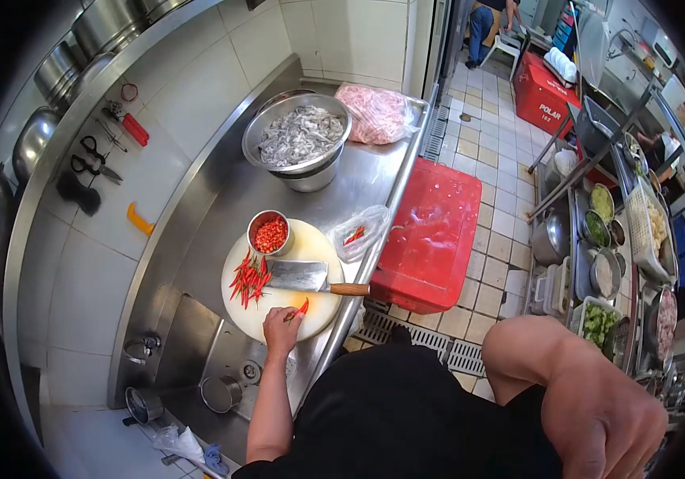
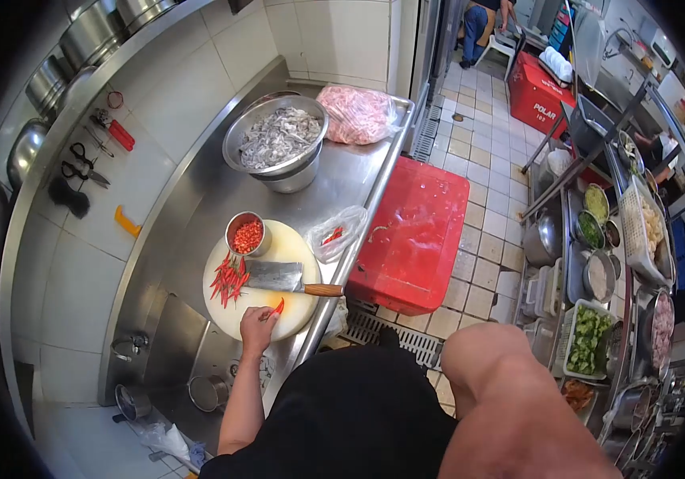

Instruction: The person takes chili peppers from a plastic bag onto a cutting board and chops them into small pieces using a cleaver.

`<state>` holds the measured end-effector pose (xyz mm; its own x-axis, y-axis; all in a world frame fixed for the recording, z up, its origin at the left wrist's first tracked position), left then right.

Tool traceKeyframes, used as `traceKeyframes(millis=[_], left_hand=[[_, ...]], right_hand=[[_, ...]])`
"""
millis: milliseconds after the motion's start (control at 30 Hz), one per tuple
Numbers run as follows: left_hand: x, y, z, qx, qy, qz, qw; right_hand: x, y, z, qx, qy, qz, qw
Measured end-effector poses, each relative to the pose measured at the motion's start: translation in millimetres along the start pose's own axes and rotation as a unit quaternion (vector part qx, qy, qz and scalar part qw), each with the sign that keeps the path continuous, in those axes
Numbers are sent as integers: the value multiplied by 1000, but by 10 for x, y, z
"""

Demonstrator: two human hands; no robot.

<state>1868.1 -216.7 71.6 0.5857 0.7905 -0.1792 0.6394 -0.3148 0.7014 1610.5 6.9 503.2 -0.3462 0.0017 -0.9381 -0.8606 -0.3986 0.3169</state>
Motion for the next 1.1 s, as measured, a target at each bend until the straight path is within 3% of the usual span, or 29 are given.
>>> traceKeyframes(millis=[67,100,133,167,233,267,300,333,367,400,433,467,533,600,633,667,700,733,767,800,867,967,1100], left_hand=[[6,-8,14,5,-7,-11,1000],[8,-8,23,4,-7,-10,1000],[6,-9,24,4,-7,-8,1000],[8,-13,27,3,-6,-7,1000],[10,-22,34,-3,-4,-4,1000],[4,-24,35,-9,-4,-6,1000],[10,-17,32,-9,-4,-6,1000],[10,-15,28,-8,-9,-7,1000],[17,-12,24,-6,-13,-7,1000],[18,-10,21,-5,-13,-11,1000],[19,-13,23,-3,-12,-11,1000],[18,-21,28,0,-11,-9,1000],[23,-34,48,-4,-21,-12,1000],[29,-37,61,-7,-31,-17,999],[29,-34,50,-14,-33,-13,999],[37,-30,45,-22,-35,-8,999],[34,-30,42,-33,-43,-9,998],[18,-29,35,-29,-44,-10,999],[9,-22,25,-27,-40,-6,999],[21,-10,-2,-26,-35,0,999],[23,53,-122,-23,-32,17,999],[36,80,-131,-52,-68,24,996],[75,77,-94,-56,-106,13,993]], right_hand=[[-4,-13,115,64,49,15,997],[-19,-5,283,-44,-110,7,993],[-67,8,301,-151,-265,-2,952],[-53,-3,273,-152,-264,-2,952],[-38,-30,139,-54,-171,-61,982],[-50,-19,67,-53,-171,-62,982],[-65,-8,35,120,37,-40,991],[-50,-13,24,281,245,-13,928],[-24,6,55,278,248,-11,928],[12,58,109,91,80,-10,993],[65,88,144,-100,-95,-8,990],[162,61,185,-98,-97,-6,990],[445,23,209,-113,-96,-157,976],[653,252,103,-131,-259,-95,952],[921,229,-120,-93,-244,-179,948],[1133,131,-263,-70,-390,-283,873],[1305,101,-456,46,-528,-280,800],[1590,76,-657,110,-704,-201,673],[1915,-68,-975,146,-740,-221,619],[2347,-165,-1226,245,-781,-132,560],[3046,-452,-1484,405,-733,-29,546],[3602,-775,-1674,404,-756,60,512],[3818,-891,-1899,381,-802,35,460]])
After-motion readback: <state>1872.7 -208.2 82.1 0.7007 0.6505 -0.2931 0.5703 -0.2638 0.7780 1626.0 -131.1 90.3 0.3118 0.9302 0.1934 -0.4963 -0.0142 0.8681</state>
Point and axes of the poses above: each hand's wrist, its own x-axis away from the middle knuckle, its own y-axis out of the back of the hand, z = x × y, the point moved 1 cm from there along -x, towards the middle knuckle, and after that the axes turned 14 degrees about -y, right-handed, at the moved point
